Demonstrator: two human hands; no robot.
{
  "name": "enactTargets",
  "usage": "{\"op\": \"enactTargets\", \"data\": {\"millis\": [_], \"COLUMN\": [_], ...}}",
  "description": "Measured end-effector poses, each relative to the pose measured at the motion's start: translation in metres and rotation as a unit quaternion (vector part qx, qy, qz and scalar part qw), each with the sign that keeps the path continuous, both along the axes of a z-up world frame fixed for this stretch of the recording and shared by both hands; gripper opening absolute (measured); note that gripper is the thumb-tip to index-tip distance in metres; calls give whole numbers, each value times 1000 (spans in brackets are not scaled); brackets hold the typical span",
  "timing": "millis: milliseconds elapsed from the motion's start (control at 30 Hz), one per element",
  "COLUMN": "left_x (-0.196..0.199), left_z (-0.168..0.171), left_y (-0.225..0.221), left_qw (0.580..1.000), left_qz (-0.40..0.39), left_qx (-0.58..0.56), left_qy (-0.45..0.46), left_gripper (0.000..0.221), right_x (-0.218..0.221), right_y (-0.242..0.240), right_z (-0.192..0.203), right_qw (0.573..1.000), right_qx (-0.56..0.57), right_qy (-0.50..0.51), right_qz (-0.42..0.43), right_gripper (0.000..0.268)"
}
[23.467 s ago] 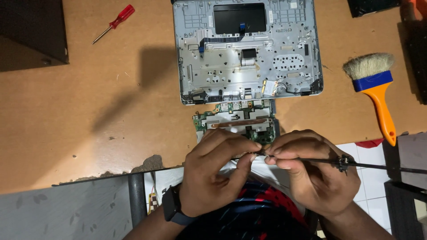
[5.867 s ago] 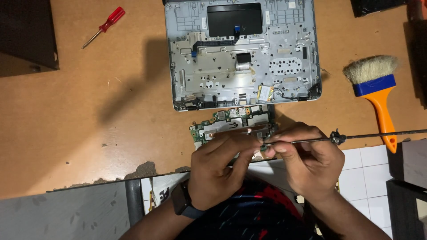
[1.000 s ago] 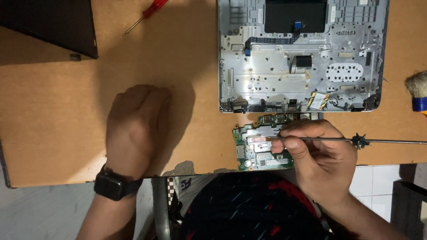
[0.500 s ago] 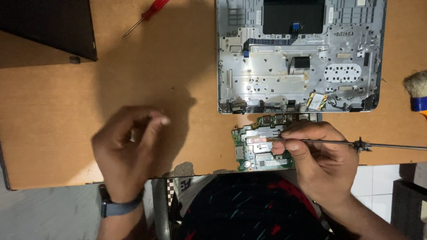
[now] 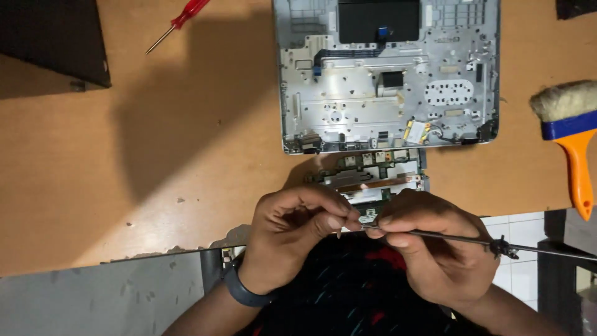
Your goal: Disassembling a laptop by removing internal screws and the motherboard from the chassis using a screwdriver.
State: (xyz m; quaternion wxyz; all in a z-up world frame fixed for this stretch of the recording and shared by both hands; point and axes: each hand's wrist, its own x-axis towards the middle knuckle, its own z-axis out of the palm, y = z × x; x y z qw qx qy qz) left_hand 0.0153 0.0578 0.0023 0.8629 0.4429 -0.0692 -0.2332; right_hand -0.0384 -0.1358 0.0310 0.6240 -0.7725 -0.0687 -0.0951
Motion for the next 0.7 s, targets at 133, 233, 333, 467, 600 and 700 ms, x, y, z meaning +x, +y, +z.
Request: {"op": "enactTargets", "data": {"millis": [133,233,333,467,600,700], "left_x": [-1,-1,-1,-1,-4,-6], "left_z": [-4,-5,-6,-8,-13,-17], "left_y": [-6,-9,-13,-16,-18,-19], "left_qw": [1000,999,999,999,999,999], "left_qz": [-9,-9,-5,0,4,8], "left_qx": [-4,13,-11,-28,-44,-51], "left_qy": [-16,-48,-46,-37,-17,-8], "left_gripper": [9,11,10,9,9,10], "right_x": [1,0,3,6,6,6], "right_y": [1,2,3,3,3,3], "right_z": [0,-2,-1,2,1,0], "right_qw": [999,999,998,998,998,998], "right_qx": [-38,-40,-52,-61,-49,-53], "right_qy": [-20,-7,-25,-23,-12,-16], "right_qz": [-14,-25,-27,-24,-23,-21], "right_gripper": [9,7,5,6,6,6]}}
